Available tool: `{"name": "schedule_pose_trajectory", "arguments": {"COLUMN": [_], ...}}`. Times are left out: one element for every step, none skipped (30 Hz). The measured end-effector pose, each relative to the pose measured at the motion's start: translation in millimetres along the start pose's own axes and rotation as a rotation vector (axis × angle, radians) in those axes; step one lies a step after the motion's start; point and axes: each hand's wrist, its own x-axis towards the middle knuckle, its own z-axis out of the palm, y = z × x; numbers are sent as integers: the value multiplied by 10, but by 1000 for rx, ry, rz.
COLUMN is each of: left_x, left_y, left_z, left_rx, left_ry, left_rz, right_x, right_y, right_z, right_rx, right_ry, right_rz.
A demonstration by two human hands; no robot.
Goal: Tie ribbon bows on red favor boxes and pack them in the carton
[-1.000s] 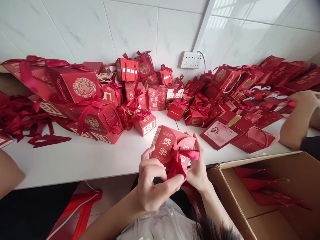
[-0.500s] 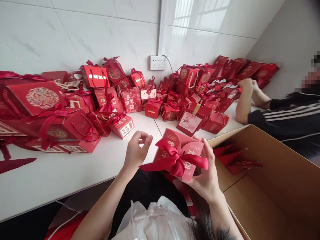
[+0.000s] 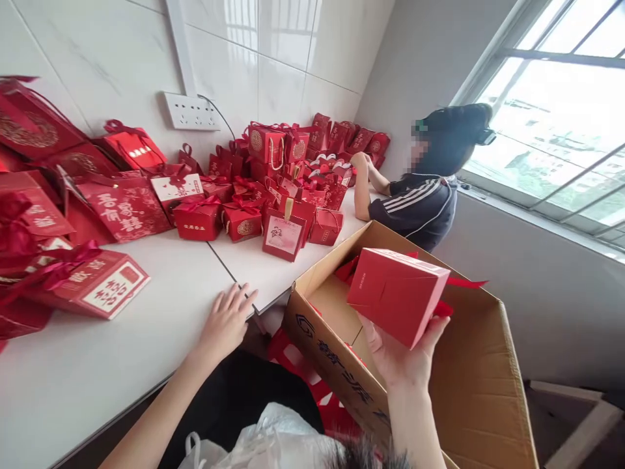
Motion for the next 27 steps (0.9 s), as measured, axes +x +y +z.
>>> {"name": "schedule_pose_trajectory", "arguments": {"left_x": [-14,-24,-30,-33,-33,-32,-31,-30,-29,-30,-30,-31,-32,-32,-32,-32,-31,-30,-28,-27,-27,-27,-28,-30,-32,-34,-35], "left_y": [-17,-30,-38,-43,-45,-44,-41,-38,-33,-27,-21,-16,-12,-9,-8,-8,-10,-12,-14,-16,-17,-17,-16,-15,-13,-11,-10], "left_z": [17,30,39,46,52,56,59,60,60,57,53,49,44,41,38,36,35,35,35,34,34,32,29,26,23,21,20], "left_rx": [6,11,19,29,43,58,71,85,99,114,130,145,160,173,183,190,194,192,187,180,172,164,157,153,150,147,144], "left_ry": [27,45,54,56,56,54,52,48,44,38,32,26,22,18,16,15,15,15,17,19,21,23,23,22,20,17,15], "left_rz": [10,16,19,21,21,23,26,26,26,25,25,26,29,35,39,43,47,51,55,60,64,69,71,73,75,75,75], "right_x": [2,7,16,27,40,52,65,78,93,110,132,159,195,237,285,336,383,421,445,447,426,380,309,217,108,-13,-139], "right_y": [-12,-18,-17,-11,3,24,50,79,111,142,174,207,246,295,359,442,544,664,794,926,1051,1161,1247,1307,1339,1347,1337], "right_z": [2,9,16,19,12,-10,-49,-108,-187,-283,-393,-514,-643,-776,-914,-1055,-1200,-1347,-1494,-1638,-1774,-1897,-2003,-2089,-2155,-2202,-2231], "right_rx": [45,88,129,165,189,188,153,76,-41,-193,-362,-527,-671,-783,-862,-914,-948,-978,-1014,-1052,-1091,-1111,-1133,-1152,-1166,-1181,-1193], "right_ry": [6,14,25,45,78,124,180,238,288,327,345,348,335,308,277,244,210,178,137,85,42,31,32,38,40,32,15], "right_rz": [54,104,148,176,183,166,129,77,15,-48,-102,-144,-167,-178,-175,-156,-123,-91,-54,-19,14,42,62,75,85,90,94]}}
